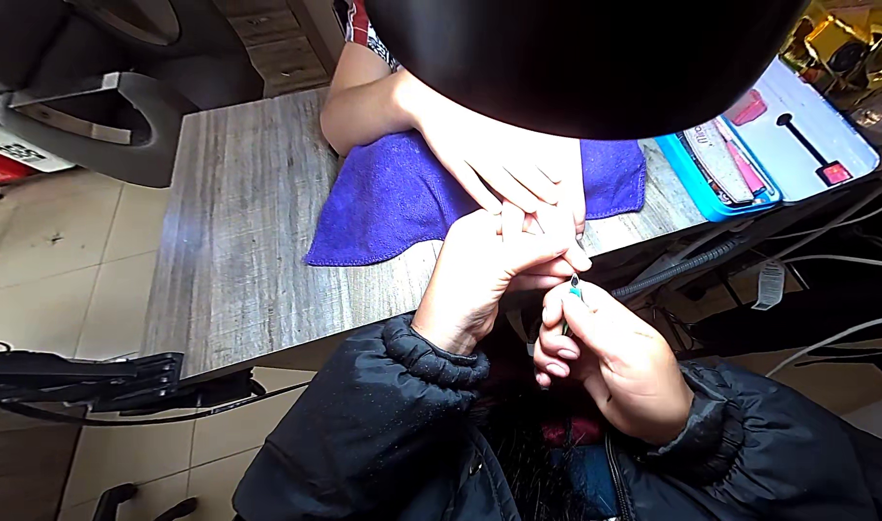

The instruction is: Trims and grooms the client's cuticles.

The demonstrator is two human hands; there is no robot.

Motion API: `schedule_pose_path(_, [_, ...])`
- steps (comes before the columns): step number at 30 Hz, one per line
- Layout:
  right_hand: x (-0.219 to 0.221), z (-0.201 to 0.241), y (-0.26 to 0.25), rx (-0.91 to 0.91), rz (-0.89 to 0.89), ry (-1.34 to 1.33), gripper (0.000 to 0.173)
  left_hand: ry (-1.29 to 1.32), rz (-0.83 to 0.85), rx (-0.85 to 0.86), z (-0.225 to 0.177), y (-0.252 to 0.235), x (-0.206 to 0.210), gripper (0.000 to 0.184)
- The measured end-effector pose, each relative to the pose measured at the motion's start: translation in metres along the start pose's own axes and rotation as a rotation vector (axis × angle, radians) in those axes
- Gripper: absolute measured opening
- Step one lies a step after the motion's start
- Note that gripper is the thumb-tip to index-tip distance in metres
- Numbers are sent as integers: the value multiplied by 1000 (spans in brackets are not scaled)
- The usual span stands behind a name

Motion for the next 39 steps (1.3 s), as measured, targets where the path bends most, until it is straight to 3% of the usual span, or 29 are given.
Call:
schedule_pose_path(19, [-5, 2, -4, 65, -74, -26, 31, -11, -34, -1, 2, -2, 0, 13])
schedule_pose_path(24, [-10, 4, 6, 47, 34, 43, 27, -46, -15, -78, -1, 1, -1, 9])
schedule_pose_path(27, [-18, 6, 12, 52, 110, 176, 17, -52, 46, -122, -4, 4, -6, 11])
schedule_pose_path(30, [-23, 9, 17, 3, 266, 495, 38, -46, 62, -92, -5, 4, -9, 11])
schedule_pose_path(33, [-21, 12, 17, -92, 333, 730, 38, -40, 31, -52, -2, 3, -8, 13])
schedule_pose_path(39, [-22, 5, 11, -180, 276, 650, 36, -36, -22, -12, 0, 4, -3, 15])
Point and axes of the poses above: each hand's wrist, its own y-axis away from the middle knuckle, its own x-axis out of the palm, z = x × y, the point moved 3 cm from there along -y, towards the middle knuckle, and after that the axes turned 11 degrees about -x, right-handed, at the moved point
